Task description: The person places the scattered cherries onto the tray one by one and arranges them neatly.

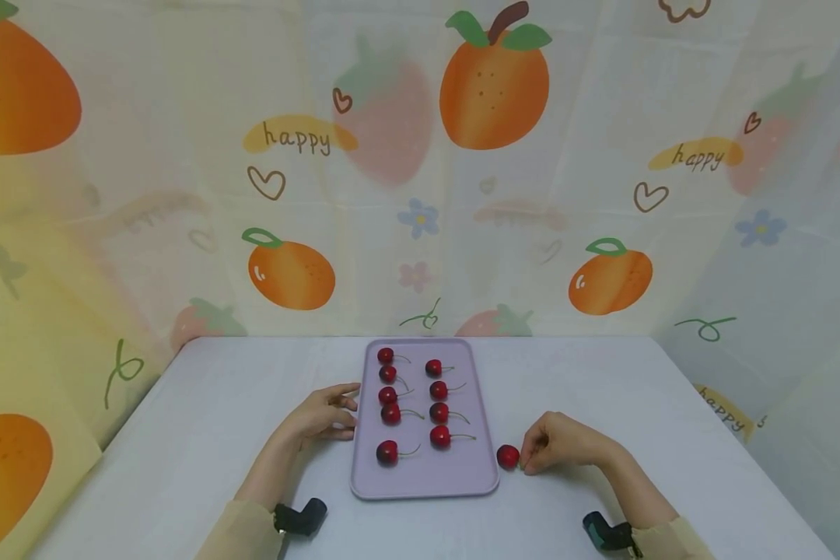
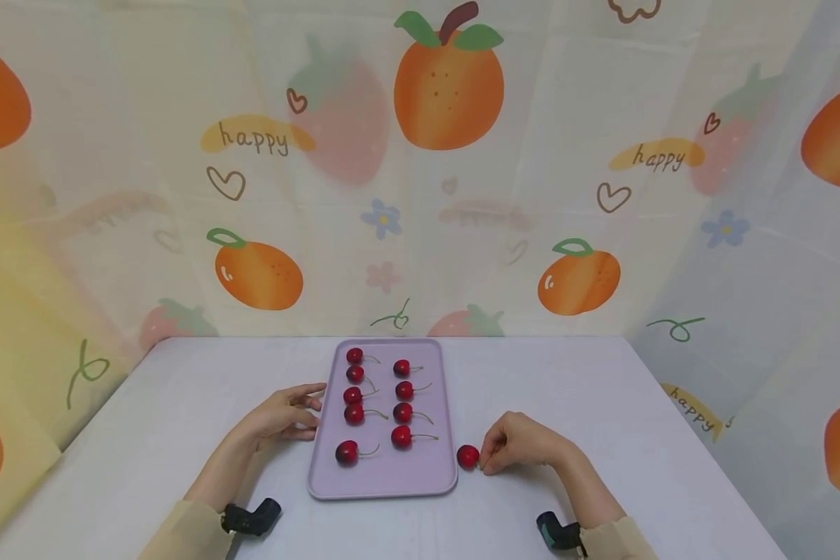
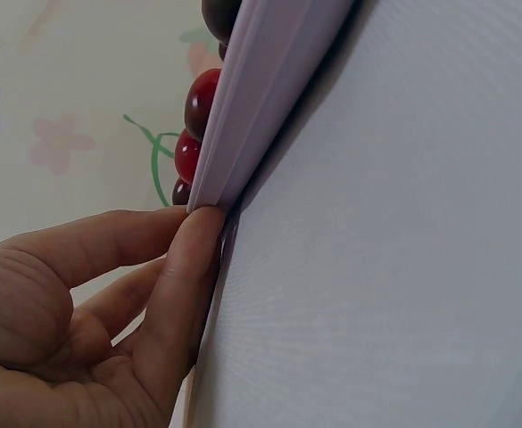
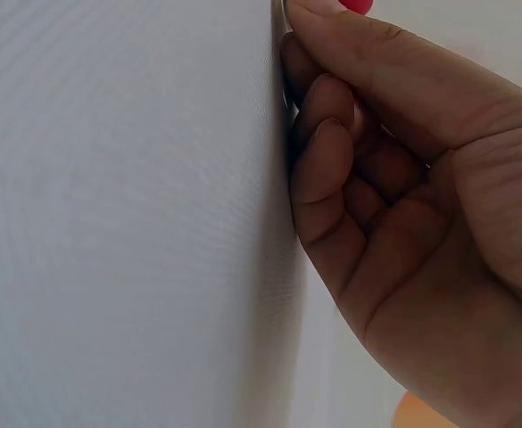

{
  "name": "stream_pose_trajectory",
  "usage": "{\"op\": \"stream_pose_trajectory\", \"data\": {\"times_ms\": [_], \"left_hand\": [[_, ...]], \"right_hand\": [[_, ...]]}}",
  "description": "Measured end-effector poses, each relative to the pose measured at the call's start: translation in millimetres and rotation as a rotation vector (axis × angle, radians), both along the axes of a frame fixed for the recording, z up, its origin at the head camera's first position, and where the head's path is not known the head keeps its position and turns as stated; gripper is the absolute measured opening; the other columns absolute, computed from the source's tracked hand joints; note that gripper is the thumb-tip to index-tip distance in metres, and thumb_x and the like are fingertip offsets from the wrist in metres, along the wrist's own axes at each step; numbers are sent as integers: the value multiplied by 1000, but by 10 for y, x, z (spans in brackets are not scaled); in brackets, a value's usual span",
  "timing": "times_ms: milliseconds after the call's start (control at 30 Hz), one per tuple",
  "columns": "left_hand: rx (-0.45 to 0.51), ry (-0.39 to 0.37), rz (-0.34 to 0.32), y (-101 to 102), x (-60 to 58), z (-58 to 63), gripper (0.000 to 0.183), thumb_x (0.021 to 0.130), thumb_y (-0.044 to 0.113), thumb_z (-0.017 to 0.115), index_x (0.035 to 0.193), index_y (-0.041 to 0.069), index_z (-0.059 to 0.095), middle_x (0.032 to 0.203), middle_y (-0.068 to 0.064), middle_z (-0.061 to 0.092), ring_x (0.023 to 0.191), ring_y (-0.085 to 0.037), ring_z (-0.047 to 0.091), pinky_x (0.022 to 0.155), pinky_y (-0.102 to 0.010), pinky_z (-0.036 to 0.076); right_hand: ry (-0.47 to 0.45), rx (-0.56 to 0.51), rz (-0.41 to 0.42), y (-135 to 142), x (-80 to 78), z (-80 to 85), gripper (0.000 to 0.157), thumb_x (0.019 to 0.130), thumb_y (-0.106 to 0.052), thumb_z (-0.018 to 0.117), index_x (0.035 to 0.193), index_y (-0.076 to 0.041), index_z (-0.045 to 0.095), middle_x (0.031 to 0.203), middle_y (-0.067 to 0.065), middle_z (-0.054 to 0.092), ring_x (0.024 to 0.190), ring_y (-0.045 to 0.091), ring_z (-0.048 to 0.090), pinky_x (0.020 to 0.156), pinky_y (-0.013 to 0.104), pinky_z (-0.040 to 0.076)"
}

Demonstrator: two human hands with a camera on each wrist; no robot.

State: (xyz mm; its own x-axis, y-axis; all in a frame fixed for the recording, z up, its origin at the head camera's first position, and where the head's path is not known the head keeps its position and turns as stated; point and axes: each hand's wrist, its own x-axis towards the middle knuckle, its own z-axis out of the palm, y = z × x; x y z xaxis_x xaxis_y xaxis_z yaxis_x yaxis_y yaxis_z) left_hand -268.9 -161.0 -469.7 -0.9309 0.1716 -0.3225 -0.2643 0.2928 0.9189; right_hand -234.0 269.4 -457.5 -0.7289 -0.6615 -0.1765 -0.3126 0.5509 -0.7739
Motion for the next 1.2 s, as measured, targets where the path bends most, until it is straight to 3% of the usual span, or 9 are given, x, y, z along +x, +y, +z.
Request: {"op": "stream_pose_trajectory", "data": {"times_ms": [600, 1200], "left_hand": [[9, -2, -7, -24, 5, 4, 73, 79, -7, 67, 147, 6, 44, 109, -13, 56, 80, -17, 63, 72, -32, 65], [35, 12, -27, -25, -8, 1, 75, 78, -8, 66, 148, 3, 43, 107, -12, 56, 80, -15, 63, 72, -30, 65]], "right_hand": [[61, -70, 14, -73, -78, 72, 10, 83, -17, 76, 87, -8, 76, 81, 8, 73, 70, -2, 58, 65, 16, 53], [55, -88, 69, -559, -143, 186, 7, 84, -15, 76, 88, -10, 77, 83, 9, 75, 70, 0, 61, 67, 16, 56]]}}
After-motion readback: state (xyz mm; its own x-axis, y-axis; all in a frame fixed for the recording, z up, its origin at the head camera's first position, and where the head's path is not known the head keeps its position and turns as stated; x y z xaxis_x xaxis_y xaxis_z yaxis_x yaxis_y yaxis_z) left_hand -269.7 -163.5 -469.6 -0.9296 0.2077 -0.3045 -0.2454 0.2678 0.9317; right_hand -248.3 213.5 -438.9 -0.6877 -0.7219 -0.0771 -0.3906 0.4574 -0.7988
